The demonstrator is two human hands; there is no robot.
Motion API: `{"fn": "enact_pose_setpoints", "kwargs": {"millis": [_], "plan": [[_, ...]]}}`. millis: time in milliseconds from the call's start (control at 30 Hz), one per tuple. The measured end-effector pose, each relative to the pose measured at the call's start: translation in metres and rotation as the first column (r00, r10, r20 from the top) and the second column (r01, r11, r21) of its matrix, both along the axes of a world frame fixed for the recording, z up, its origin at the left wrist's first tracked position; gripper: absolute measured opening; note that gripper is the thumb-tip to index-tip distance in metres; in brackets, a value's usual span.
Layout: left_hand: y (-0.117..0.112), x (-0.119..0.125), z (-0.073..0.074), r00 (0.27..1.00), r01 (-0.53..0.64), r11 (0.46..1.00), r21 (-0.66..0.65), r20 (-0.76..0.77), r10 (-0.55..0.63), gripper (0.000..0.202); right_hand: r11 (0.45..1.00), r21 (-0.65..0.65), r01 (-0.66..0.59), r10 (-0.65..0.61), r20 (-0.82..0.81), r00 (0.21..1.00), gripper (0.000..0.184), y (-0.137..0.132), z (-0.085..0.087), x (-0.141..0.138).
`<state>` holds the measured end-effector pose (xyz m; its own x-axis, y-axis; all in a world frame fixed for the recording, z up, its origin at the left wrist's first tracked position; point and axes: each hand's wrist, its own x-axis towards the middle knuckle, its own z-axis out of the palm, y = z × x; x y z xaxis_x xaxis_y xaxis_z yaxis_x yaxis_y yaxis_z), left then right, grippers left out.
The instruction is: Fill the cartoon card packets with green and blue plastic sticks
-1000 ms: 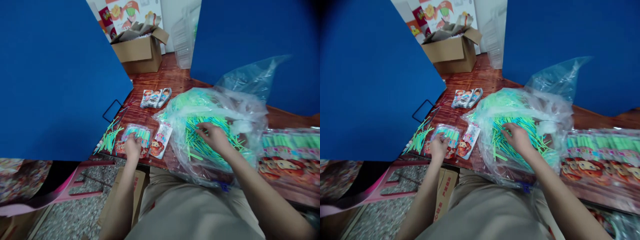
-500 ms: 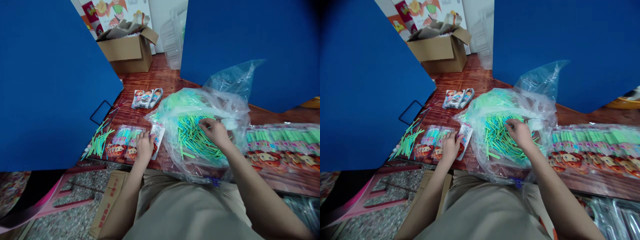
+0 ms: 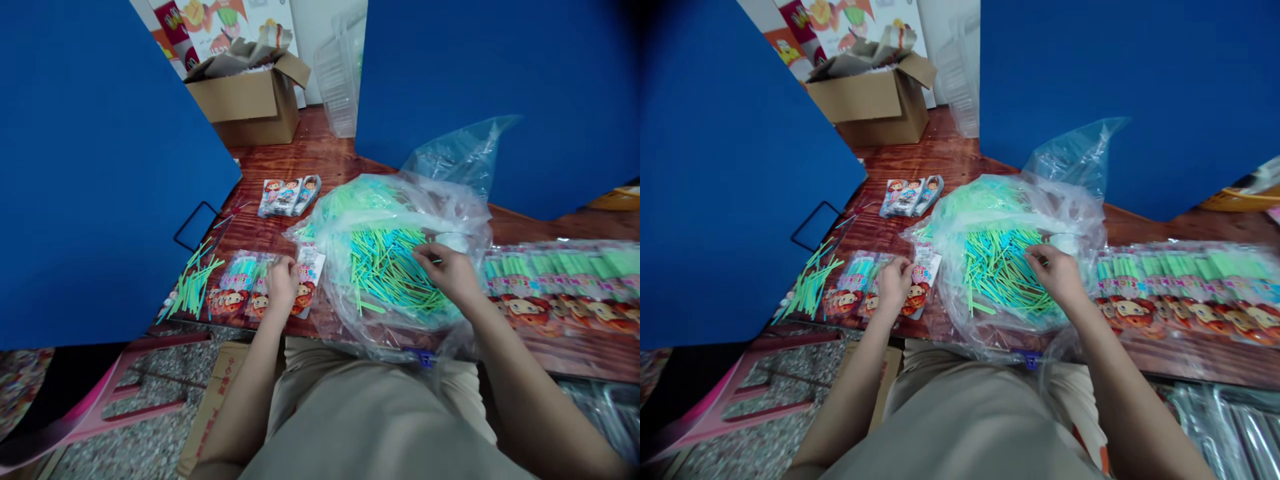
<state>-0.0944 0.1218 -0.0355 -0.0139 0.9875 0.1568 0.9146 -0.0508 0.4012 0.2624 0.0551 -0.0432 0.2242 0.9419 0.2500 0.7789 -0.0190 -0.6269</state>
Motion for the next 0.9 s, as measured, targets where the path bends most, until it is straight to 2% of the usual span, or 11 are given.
{"fn": "enact_pose_setpoints", "kwargs": {"millis": [100, 167, 233, 300, 367, 433, 567, 633, 733, 833, 900], "plan": [[-0.003, -0.003, 0.004, 0.997, 0.074, 0.99, 0.121, 0.0, -0.075, 0.019, 1.0, -0.006, 0.016, -0.016, 0.023, 1.0, 0.028, -0.002, 0.003, 0.004], [-0.004, -0.006, 0.003, 0.993, 0.076, 0.979, 0.188, 0.072, -0.091, 0.02, 1.0, -0.021, 0.018, -0.017, 0.04, 0.999, 0.026, -0.004, 0.004, 0.006], [-0.005, -0.008, 0.003, 0.975, 0.002, 0.969, 0.248, 0.216, -0.058, 0.021, 0.999, -0.045, -0.009, 0.011, 0.055, 0.998, 0.024, -0.006, 0.006, 0.005], [-0.007, -0.008, 0.004, 0.916, -0.107, 0.956, 0.272, 0.4, -0.012, 0.022, 0.994, -0.092, -0.059, 0.067, 0.08, 0.995, 0.022, -0.007, 0.008, 0.001], [-0.008, -0.006, 0.01, 0.823, -0.172, 0.952, 0.253, 0.569, -0.002, 0.023, 0.982, -0.166, -0.09, 0.112, 0.13, 0.985, 0.021, -0.006, 0.012, -0.006], [-0.01, -0.002, 0.02, 0.71, -0.192, 0.958, 0.214, 0.704, -0.014, 0.022, 0.96, -0.274, -0.057, 0.123, 0.229, 0.966, 0.023, -0.005, 0.016, -0.016], [-0.013, 0.008, 0.041, 0.449, -0.246, 0.967, 0.07, 0.892, 0.05, 0.026, 0.855, -0.512, 0.078, 0.187, 0.445, 0.876, 0.036, 0.002, 0.024, -0.044], [-0.012, 0.01, 0.048, 0.322, -0.256, 0.966, -0.023, 0.941, 0.108, 0.029, 0.817, -0.566, 0.11, 0.215, 0.476, 0.853, 0.038, 0.007, 0.027, -0.055], [-0.008, 0.009, 0.05, 0.177, -0.242, 0.958, -0.151, 0.964, 0.197, 0.029, 0.799, -0.59, 0.114, 0.226, 0.47, 0.853, 0.036, 0.015, 0.03, -0.061], [-0.005, 0.011, 0.045, 0.072, -0.217, 0.949, -0.227, 0.966, 0.247, 0.026, 0.784, -0.616, 0.077, 0.265, 0.444, 0.856, 0.033, 0.023, 0.03, -0.059], [-0.005, 0.016, 0.041, 0.039, -0.208, 0.949, -0.238, 0.967, 0.251, 0.024, 0.774, -0.632, 0.044, 0.296, 0.423, 0.856, 0.031, 0.028, 0.029, -0.056]]}}
